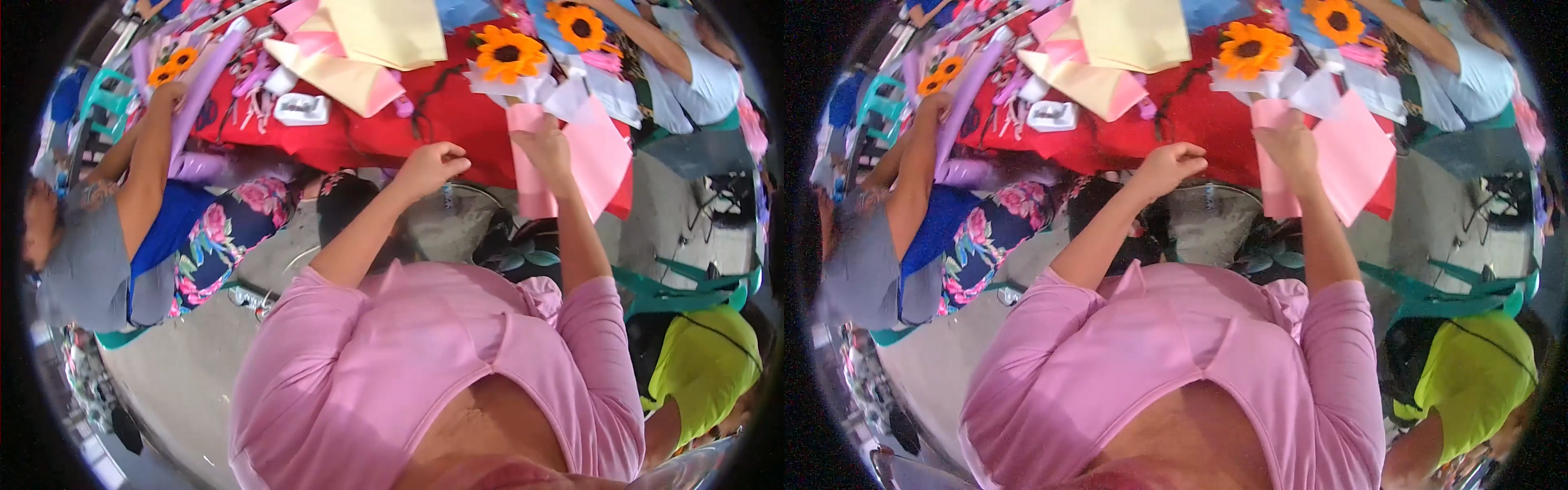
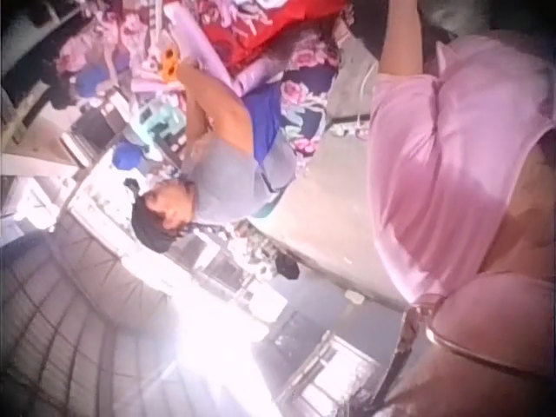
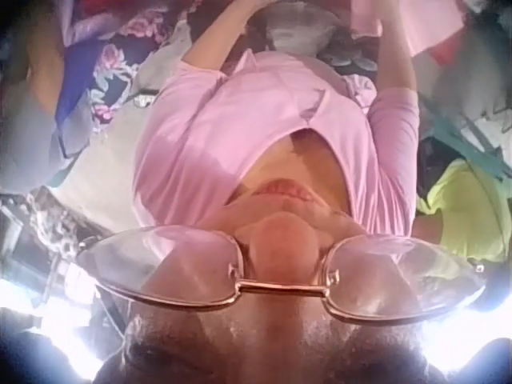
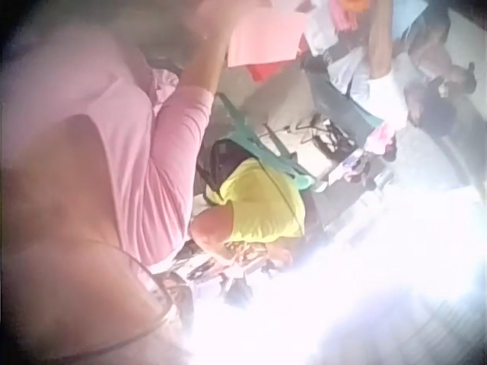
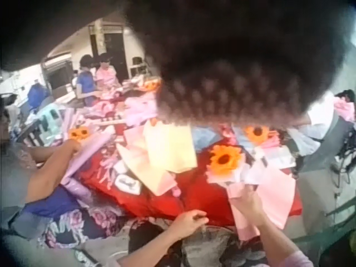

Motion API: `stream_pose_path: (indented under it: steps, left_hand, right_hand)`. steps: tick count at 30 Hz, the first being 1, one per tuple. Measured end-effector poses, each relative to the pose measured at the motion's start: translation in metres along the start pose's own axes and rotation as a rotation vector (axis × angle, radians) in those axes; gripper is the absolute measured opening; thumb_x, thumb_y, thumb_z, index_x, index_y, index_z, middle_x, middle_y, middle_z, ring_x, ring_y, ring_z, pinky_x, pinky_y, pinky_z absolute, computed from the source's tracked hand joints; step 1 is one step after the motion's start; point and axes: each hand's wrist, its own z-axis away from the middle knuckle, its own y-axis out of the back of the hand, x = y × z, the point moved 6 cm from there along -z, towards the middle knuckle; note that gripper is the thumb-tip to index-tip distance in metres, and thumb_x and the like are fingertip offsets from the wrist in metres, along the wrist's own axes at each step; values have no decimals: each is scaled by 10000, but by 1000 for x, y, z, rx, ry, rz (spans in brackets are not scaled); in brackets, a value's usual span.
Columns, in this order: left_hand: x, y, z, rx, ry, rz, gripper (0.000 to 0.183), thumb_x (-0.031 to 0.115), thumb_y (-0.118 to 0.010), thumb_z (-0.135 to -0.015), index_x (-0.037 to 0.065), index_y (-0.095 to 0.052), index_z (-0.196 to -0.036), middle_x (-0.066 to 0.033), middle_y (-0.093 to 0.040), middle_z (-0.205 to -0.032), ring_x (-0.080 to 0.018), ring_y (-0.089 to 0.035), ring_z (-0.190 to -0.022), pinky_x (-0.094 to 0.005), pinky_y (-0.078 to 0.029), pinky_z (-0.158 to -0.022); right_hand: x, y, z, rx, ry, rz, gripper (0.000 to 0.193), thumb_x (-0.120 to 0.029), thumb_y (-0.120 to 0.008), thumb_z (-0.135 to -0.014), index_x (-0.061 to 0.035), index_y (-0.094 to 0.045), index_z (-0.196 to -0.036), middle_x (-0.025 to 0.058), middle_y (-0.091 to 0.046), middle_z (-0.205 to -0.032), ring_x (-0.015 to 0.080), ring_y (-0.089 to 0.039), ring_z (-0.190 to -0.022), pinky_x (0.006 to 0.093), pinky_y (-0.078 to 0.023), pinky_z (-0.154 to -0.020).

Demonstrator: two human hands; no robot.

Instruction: The person wraps a paper sunflower bouquet using layers of pink and white paper, securing the arrangement with adhesive tape.

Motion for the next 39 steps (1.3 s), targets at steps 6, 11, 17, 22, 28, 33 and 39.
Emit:
stream_pose_path:
  steps: [6,11,17,22,28,33,39]
  left_hand:
    - [3,47,36,-78,98,18,301,215,-614,-816,13,-589,-1038,-62,-625,-910,-117,-583,-822,-259,-465,-731]
    - [5,112,55,122,-58,-104,338,251,-641,-773,16,-602,-1013,-93,-638,-866,-162,-610,-765,-285,-473,-708]
    - [12,228,83,651,-168,-605,468,234,-661,-726,64,-522,-1139,-144,-575,-1055,-275,-545,-977,-360,-422,-852]
    - [-12,269,64,609,-276,-925,655,247,-671,-711,93,-375,-1276,-97,-385,-1328,-297,-350,-1219,-473,-289,-990]
    - [-43,272,42,499,-386,-983,753,328,-681,-708,110,-313,-1328,-72,-331,-1372,-286,-280,-1273,-482,-249,-1024]
    - [-49,266,40,535,-419,-907,741,275,-698,-682,118,-342,-1313,-72,-373,-1336,-300,-317,-1242,-468,-261,-1013]
    - [-42,255,37,585,-406,-975,713,245,-704,-661,121,-387,-1288,-44,-433,-1277,-275,-347,-1214,-458,-242,-1005]
  right_hand:
    - [-14,23,-4,11,-1,-273,682,-368,-708,-662,38,-409,-1120,247,-595,-956,364,-581,-914,413,-455,-742]
    - [-3,2,-14,-14,-62,-85,792,-402,-711,-648,51,-363,-1197,259,-564,-1049,379,-555,-965,435,-434,-793]
    - [-47,28,2,282,250,172,666,-370,-688,-709,32,-444,-1180,242,-546,-1089,352,-548,-973,397,-440,-801]
    - [-208,-25,32,-357,535,-410,254,-264,-585,-812,-30,-644,-890,149,-624,-895,289,-597,-818,337,-463,-725]
    - [-323,-133,-1,-372,766,-282,325,-305,-513,-826,-50,-605,-1005,184,-613,-921,321,-591,-871,392,-457,-765]
    - [-347,-163,-14,-507,811,116,334,-328,-456,-828,-50,-641,-819,171,-635,-810,296,-619,-807,393,-466,-750]
    - [-347,-197,-40,-463,661,39,672,-609,-398,-787,10,-659,-766,221,-614,-760,349,-597,-730,417,-450,-723]
